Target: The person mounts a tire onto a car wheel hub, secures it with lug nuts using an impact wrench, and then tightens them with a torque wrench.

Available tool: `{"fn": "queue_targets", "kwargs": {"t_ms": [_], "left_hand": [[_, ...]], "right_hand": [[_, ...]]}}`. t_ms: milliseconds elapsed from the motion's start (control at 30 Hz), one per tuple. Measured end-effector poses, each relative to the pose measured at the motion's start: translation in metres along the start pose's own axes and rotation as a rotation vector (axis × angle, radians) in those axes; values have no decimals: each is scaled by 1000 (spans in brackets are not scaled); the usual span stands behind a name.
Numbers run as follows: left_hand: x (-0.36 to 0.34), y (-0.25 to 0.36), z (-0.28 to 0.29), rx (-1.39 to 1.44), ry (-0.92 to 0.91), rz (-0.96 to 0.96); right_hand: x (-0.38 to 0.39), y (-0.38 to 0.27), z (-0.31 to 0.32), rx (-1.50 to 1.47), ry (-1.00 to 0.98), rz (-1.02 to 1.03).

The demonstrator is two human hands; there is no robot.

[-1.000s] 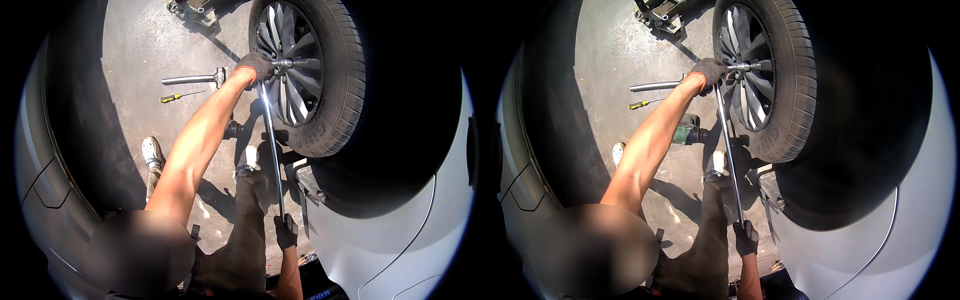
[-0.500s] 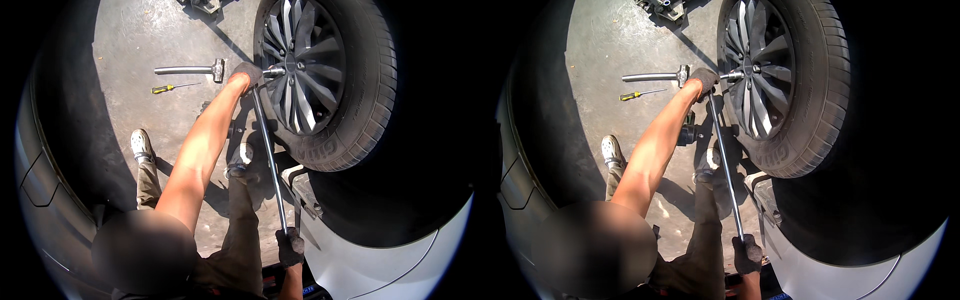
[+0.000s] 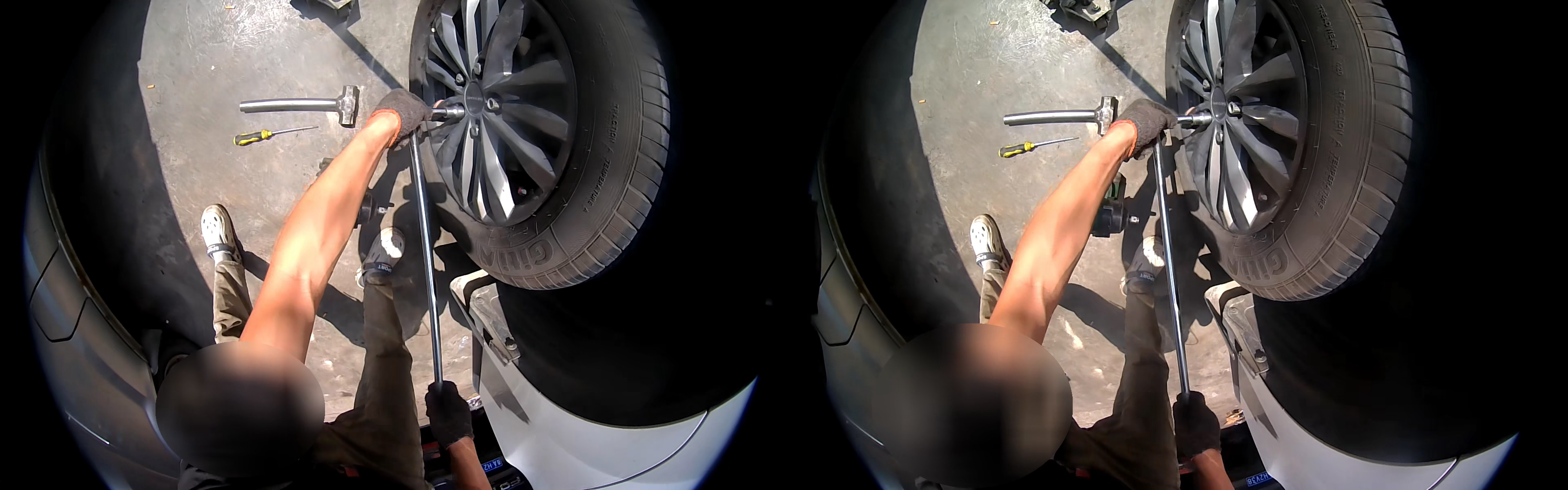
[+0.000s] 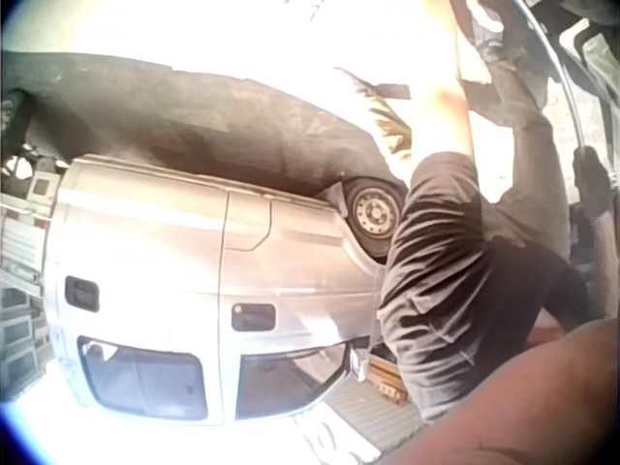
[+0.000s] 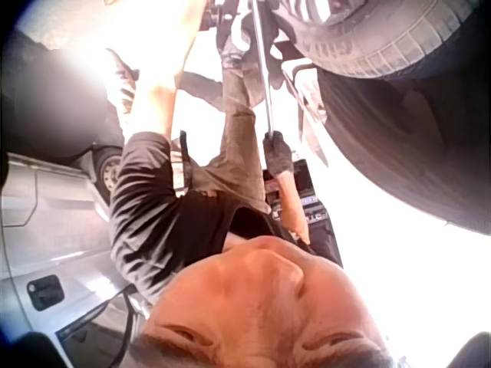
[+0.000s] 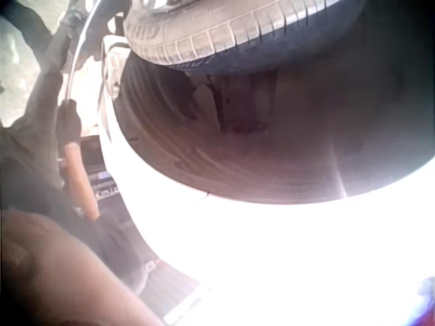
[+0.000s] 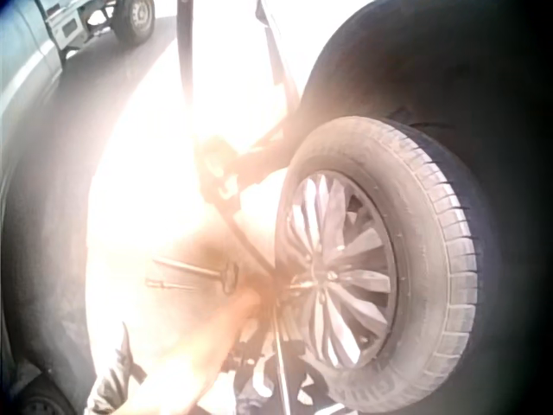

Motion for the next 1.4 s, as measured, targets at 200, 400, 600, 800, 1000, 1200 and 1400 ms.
{"fn": "queue_targets", "kwargs": {"t_ms": [200, 400, 600, 800, 1000, 1200, 1400], "left_hand": [[-7, 22, -1, -235, 216, -217], [19, -18, -7, 135, 239, 110], [66, -60, -73, 283, 134, 314], [22, -70, -72, -200, 119, -40], [50, -61, -71, -133, 173, 44], [55, -48, -72, -11, 91, 146], [57, -57, -89, 52, 40, 230]], "right_hand": [[-99, 69, -80, -322, -26, -301], [-108, 23, -44, 203, 232, 71], [-121, 33, -52, 122, 233, 119], [-135, 21, -63, 58, 291, 269], [-148, 44, -83, 18, 253, 224], [-154, 41, -68, -214, 319, 279], [-111, 60, -59, 27, 284, 201]]}}
Point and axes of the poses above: each hand's wrist, its own x-axis away from the middle knuckle, its own z-axis out of the back of the hand, y = z × x, the point moved 9 cm from there along -x, towards the middle knuckle, and after that the axes turned 10 degrees about y, right-handed, at the moved point
